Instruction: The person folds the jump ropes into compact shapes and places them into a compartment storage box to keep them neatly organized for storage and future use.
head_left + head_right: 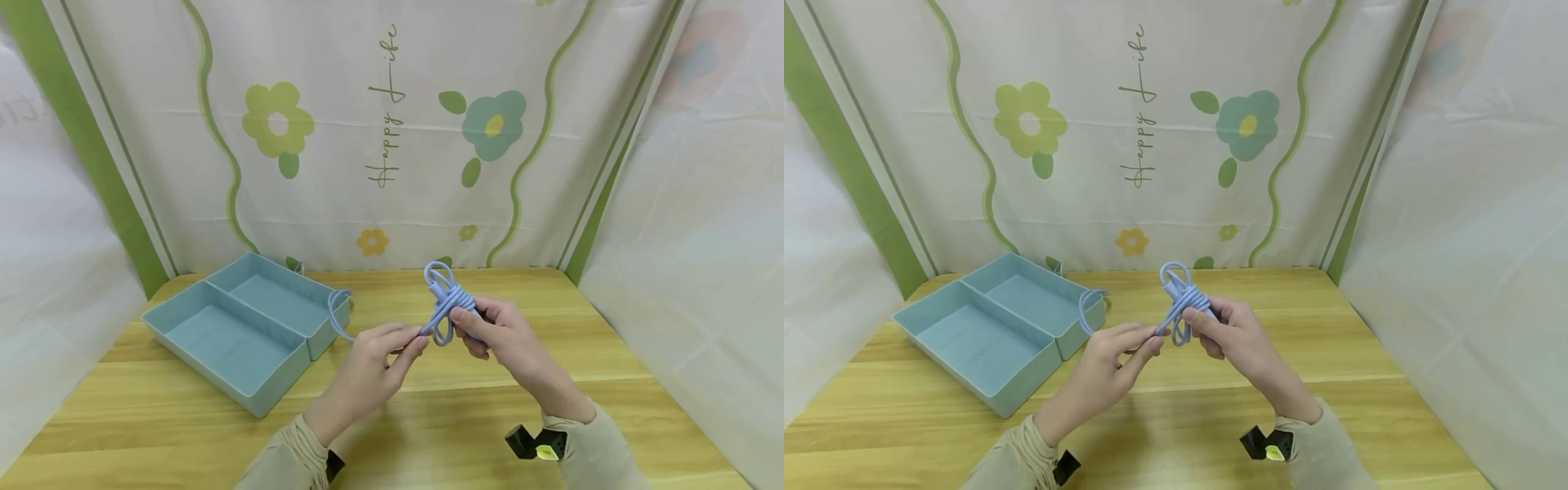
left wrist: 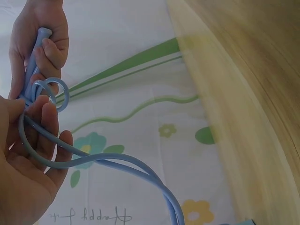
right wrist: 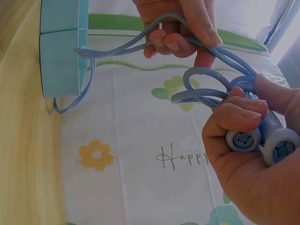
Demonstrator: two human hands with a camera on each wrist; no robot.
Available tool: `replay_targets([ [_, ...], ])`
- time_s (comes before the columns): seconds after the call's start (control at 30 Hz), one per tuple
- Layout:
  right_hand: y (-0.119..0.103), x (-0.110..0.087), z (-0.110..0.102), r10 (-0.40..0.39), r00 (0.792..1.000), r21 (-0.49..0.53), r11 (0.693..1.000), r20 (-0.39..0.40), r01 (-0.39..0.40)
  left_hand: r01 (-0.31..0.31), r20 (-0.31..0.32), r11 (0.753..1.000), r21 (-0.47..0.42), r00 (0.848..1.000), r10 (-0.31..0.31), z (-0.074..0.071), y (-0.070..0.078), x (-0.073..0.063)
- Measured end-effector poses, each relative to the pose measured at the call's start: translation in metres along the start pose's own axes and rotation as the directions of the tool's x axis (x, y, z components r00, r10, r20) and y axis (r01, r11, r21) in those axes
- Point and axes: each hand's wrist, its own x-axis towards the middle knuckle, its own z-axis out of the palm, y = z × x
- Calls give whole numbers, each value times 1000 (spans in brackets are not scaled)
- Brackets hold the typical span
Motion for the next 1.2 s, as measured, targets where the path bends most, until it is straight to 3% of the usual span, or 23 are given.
replay_targets([
  [0.17,1,1,-1,7,1000,16,1000,3,-7,23,8,999,-27,1000,-23,-1,-1,-1],
  [0.3,2,1,-2,16,1000,64,998,10,-16,34,15,999,25,999,-34,0,-1,-2],
  [0.6,2,0,-1,0,996,139,990,89,-12,-79,1,971,227,997,81,1,-1,-3],
  [0.77,1,-2,2,28,998,118,992,63,-35,-126,6,931,341,991,132,4,0,-2],
  [1.0,-2,-2,11,52,998,59,997,-23,-51,-179,59,842,508,983,173,8,6,-2],
  [1.2,-1,-3,13,103,990,37,994,-98,-99,-229,113,776,588,973,202,9,11,-2],
])
